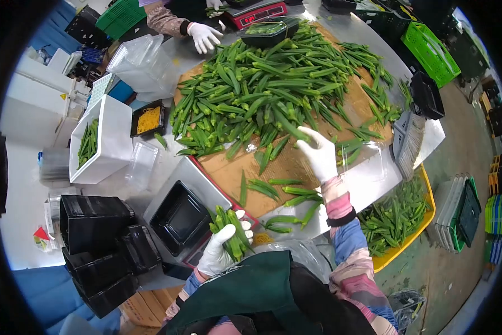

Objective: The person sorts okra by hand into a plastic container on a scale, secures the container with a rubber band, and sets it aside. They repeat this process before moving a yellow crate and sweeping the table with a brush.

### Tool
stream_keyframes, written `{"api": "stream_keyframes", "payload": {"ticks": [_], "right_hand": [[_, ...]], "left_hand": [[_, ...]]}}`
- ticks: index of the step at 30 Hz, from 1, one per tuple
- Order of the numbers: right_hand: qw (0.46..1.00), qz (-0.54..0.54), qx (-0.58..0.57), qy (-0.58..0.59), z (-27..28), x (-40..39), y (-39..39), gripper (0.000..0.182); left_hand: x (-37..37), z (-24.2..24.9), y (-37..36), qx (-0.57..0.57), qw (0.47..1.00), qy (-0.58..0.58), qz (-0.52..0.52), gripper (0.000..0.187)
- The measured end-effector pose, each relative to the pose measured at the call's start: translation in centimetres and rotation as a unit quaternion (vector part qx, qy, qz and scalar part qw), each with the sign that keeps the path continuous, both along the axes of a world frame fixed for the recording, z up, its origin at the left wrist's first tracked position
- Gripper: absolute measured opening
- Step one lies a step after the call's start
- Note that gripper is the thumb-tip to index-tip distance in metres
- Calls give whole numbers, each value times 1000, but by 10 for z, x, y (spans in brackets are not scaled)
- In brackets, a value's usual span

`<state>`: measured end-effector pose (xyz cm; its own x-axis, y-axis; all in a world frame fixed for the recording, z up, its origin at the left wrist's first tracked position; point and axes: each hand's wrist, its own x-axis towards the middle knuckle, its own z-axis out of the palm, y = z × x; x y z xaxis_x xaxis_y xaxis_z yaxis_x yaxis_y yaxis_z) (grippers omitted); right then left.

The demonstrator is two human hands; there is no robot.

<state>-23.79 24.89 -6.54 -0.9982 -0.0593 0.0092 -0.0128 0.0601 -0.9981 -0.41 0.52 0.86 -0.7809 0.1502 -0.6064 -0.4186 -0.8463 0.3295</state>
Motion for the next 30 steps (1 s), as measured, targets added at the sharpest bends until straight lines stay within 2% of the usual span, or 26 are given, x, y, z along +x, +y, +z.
{"api": "stream_keyframes", "payload": {"ticks": [6, 8, 11, 12, 14, 18, 19, 22, 25, 29, 30], "right_hand": [[995, 73, 62, -14, 41, 59, -14, 36], [992, 110, 36, -45, 51, 74, -25, 36], [987, 149, 43, 40, 57, 94, -44, 35], [985, 172, 24, 22, 58, 101, -50, 35], [975, 217, 28, 38, 57, 112, -60, 34], [957, 281, 16, 73, 58, 125, -74, 33], [960, 277, 24, 34, 67, 128, -75, 30], [973, 214, -51, 66, 59, 136, -80, 28], [982, 172, -57, 53, 59, 136, -82, 22], [975, 98, -162, -114, 62, 127, -64, 19], [979, 105, -137, -113, 61, 123, -55, 19]], "left_hand": [[-1, 1, -3, -4, 999, 46, -3, 59], [-5, 8, -3, -21, 997, 68, 22, 61], [-15, 16, -6, -24, 991, 123, 43, 65], [-18, 22, -7, 7, 990, 123, 69, 60], [-18, 22, -11, -35, 990, 109, 84, 60], [-22, 31, -9, -64, 981, 154, 98, 59], [-21, 31, -9, -67, 980, 156, 100, 59], [-19, 33, -9, -64, 980, 157, 106, 57], [-19, 34, -6, -45, 980, 149, 121, 56], [-19, 32, -7, -45, 979, 141, 137, 56], [-18, 30, -8, -47, 979, 140, 140, 55]]}}
